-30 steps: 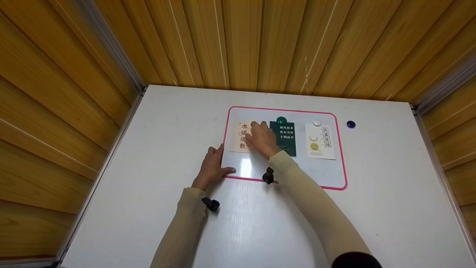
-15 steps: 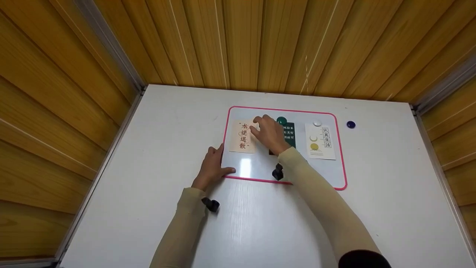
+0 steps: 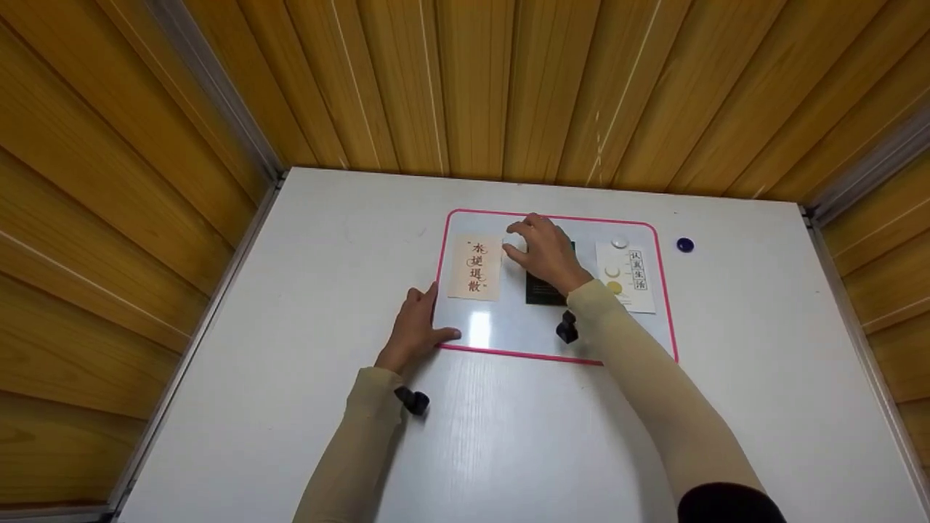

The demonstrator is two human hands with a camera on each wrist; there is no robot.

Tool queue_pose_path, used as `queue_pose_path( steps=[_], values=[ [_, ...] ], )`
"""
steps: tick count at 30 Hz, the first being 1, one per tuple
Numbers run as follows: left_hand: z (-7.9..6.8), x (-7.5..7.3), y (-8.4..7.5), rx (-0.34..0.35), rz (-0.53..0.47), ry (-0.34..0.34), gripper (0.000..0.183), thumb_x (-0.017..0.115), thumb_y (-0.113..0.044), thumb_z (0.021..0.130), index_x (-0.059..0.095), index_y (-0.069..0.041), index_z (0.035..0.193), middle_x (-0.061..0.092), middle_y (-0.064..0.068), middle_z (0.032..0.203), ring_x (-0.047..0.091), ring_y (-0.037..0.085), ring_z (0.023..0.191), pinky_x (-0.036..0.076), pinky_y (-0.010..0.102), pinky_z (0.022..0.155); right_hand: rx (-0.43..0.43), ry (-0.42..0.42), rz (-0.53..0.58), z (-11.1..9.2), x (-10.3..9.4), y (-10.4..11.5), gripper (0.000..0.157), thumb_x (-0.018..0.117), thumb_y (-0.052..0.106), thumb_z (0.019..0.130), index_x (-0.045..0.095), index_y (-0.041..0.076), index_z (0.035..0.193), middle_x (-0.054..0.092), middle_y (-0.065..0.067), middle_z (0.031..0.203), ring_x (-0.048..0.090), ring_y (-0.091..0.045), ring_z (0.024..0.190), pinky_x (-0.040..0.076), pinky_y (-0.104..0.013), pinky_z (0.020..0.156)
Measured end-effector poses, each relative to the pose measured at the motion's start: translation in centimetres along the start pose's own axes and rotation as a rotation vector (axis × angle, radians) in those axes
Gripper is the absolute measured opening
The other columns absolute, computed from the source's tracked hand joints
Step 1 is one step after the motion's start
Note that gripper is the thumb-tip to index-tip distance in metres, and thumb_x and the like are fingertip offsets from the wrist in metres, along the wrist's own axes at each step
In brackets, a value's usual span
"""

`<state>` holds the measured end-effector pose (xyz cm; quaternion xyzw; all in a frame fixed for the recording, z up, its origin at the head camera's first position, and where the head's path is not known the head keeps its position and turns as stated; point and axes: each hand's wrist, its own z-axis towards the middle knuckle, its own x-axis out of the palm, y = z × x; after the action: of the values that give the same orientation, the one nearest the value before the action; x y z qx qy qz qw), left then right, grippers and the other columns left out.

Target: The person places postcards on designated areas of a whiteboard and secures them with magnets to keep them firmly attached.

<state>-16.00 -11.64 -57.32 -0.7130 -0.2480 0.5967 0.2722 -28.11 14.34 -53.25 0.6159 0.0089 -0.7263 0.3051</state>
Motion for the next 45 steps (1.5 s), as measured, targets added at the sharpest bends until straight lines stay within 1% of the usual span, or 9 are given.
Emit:
queue_pose_path(
  steps=[4, 11, 16, 20, 23, 27, 34, 41, 45],
  values=[
    [0.2, 0.0, 0.1, 0.003, 0.011, 0.000, 0.109, 0.093, -0.031, 0.076, 0.029, -0.012, 0.163, 0.046, 0.011, 0.113, 0.046, 0.026, 0.100, 0.042, 0.040, 0.093, 0.003, 0.039, -0.011, 0.0, -0.4, -0.8, 0.036, 0.072, 0.034, 0.097, 0.071, 0.012, 0.125, 0.061, -0.011, 0.120, 0.058, -0.029, 0.110, 0.049, -0.047, 0.098],
    [-0.1, 0.1, 0.2, 0.012, 0.012, -0.004, 0.107, 0.093, -0.030, 0.077, 0.031, -0.007, 0.161, 0.047, 0.012, 0.113, 0.045, 0.025, 0.096, 0.043, 0.039, 0.090, -0.018, 0.020, -0.007, -0.4, -0.7, -2.2, 0.039, 0.073, 0.033, 0.096, 0.070, 0.011, 0.128, 0.061, -0.014, 0.120, 0.060, -0.031, 0.107, 0.051, -0.047, 0.095],
    [-0.2, 0.2, -0.1, 0.009, 0.003, -0.003, 0.106, 0.092, -0.029, 0.078, 0.031, -0.009, 0.162, 0.047, 0.013, 0.116, 0.046, 0.025, 0.100, 0.043, 0.040, 0.093, 0.023, 0.023, 0.025, -1.0, -1.3, -3.6, 0.043, 0.074, 0.032, 0.096, 0.066, 0.014, 0.133, 0.060, -0.013, 0.126, 0.057, -0.030, 0.111, 0.049, -0.048, 0.100],
    [-0.1, 0.1, -0.1, 0.015, 0.001, -0.006, 0.106, 0.092, -0.028, 0.078, 0.031, -0.009, 0.162, 0.047, 0.012, 0.116, 0.046, 0.025, 0.098, 0.043, 0.040, 0.092, 0.071, 0.034, 0.043, -1.5, -1.8, -4.6, 0.049, 0.075, 0.033, 0.095, 0.063, 0.016, 0.139, 0.057, -0.013, 0.133, 0.054, -0.031, 0.118, 0.046, -0.050, 0.104],
    [-0.2, 0.1, 0.0, 0.019, 0.002, -0.005, 0.107, 0.092, -0.029, 0.078, 0.030, -0.009, 0.162, 0.047, 0.012, 0.116, 0.045, 0.025, 0.098, 0.043, 0.040, 0.091, 0.096, 0.035, 0.024, -1.9, -2.2, -5.5, 0.053, 0.075, 0.035, 0.095, 0.060, 0.018, 0.142, 0.055, -0.013, 0.139, 0.051, -0.031, 0.122, 0.044, -0.051, 0.107],
    [-0.2, 0.1, 0.0, 0.022, 0.006, -0.004, 0.107, 0.092, -0.029, 0.078, 0.030, -0.009, 0.162, 0.047, 0.013, 0.117, 0.046, 0.025, 0.099, 0.043, 0.040, 0.093, 0.111, 0.021, 0.009, -2.1, -2.8, -6.6, 0.055, 0.075, 0.036, 0.095, 0.059, 0.018, 0.144, 0.054, -0.015, 0.141, 0.049, -0.033, 0.123, 0.044, -0.053, 0.106],
    [-0.1, 0.2, 0.0, 0.036, 0.005, 0.000, 0.109, 0.092, -0.030, 0.077, 0.029, -0.009, 0.162, 0.047, 0.014, 0.119, 0.046, 0.026, 0.100, 0.044, 0.041, 0.093, 0.159, 0.001, 0.012, -2.9, -3.8, -8.7, 0.054, 0.073, 0.036, 0.096, 0.057, 0.021, 0.146, 0.049, -0.015, 0.146, 0.045, -0.035, 0.127, 0.041, -0.056, 0.107],
    [0.1, 0.3, 0.1, 0.025, 0.026, -0.004, 0.111, 0.093, -0.032, 0.076, 0.029, -0.009, 0.163, 0.046, 0.013, 0.116, 0.045, 0.024, 0.095, 0.044, 0.039, 0.089, 0.172, -0.013, -0.007, -3.7, -4.7, -10.7, 0.058, 0.072, 0.036, 0.096, 0.055, 0.019, 0.148, 0.048, -0.016, 0.148, 0.043, -0.038, 0.130, 0.038, -0.058, 0.109],
    [0.2, 0.5, 0.1, 0.019, 0.028, -0.005, 0.110, 0.093, -0.032, 0.076, 0.029, -0.010, 0.163, 0.047, 0.012, 0.116, 0.046, 0.024, 0.096, 0.044, 0.039, 0.090, 0.212, -0.007, -0.006, -4.2, -5.1, -12.0, 0.061, 0.073, 0.036, 0.096, 0.052, 0.018, 0.150, 0.046, -0.016, 0.151, 0.042, -0.040, 0.133, 0.035, -0.061, 0.111]
  ],
)
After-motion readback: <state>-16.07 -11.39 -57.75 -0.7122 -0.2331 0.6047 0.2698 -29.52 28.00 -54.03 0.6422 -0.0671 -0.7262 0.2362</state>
